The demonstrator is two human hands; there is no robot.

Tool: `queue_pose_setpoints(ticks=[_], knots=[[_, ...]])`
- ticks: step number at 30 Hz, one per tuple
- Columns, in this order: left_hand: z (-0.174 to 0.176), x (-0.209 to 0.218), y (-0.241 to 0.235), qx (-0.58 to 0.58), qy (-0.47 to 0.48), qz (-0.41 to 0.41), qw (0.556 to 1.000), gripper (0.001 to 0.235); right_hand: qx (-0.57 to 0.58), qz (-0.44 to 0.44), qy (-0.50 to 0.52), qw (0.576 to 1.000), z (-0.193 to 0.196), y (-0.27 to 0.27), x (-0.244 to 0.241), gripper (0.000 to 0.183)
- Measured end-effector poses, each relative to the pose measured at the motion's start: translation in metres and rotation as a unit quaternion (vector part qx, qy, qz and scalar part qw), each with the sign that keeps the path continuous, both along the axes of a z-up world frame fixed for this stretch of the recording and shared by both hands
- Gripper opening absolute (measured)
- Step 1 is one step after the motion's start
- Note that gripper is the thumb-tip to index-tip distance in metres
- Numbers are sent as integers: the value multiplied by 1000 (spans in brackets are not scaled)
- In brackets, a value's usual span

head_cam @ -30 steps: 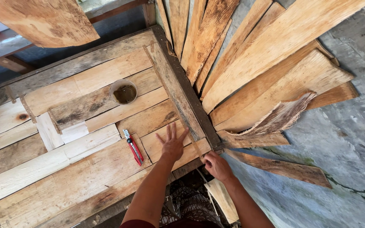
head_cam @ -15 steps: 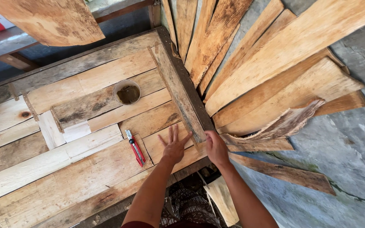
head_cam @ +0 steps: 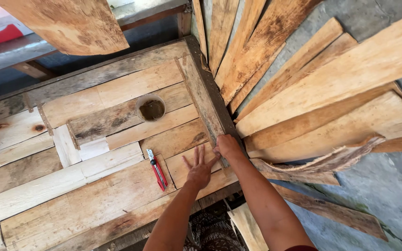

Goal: The person fits thin wooden strips into the gaps between planks of a wooden structure, pressing them into the seams by hand and trimming them with a utility knife. They work along the seam, seating each strip and cutting off excess pieces.

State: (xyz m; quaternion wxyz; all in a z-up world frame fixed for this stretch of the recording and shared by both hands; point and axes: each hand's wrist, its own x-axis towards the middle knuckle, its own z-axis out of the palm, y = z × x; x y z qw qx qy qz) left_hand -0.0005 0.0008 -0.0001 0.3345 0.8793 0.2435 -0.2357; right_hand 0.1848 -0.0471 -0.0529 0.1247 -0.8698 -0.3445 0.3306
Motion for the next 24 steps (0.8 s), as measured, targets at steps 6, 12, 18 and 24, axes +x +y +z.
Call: queue_pose_setpoints(ticks=[6, 12, 18, 24], knots=[[13, 3, 5, -16, 21, -7, 1000, 87, -131, 37, -9, 991, 40, 27, 2, 37], [2, 4, 4, -5, 27, -14, 1000, 88, -189, 73, -45, 978, 30, 42, 2, 50], [6, 2, 6, -8, 19, -9, 1000, 85, -154, 89, 6, 984, 10, 27, 13, 38], [10, 1, 6, -10, 15, -8, 1000, 83, -156, 118, 44, 980, -79, 12, 41, 23]])
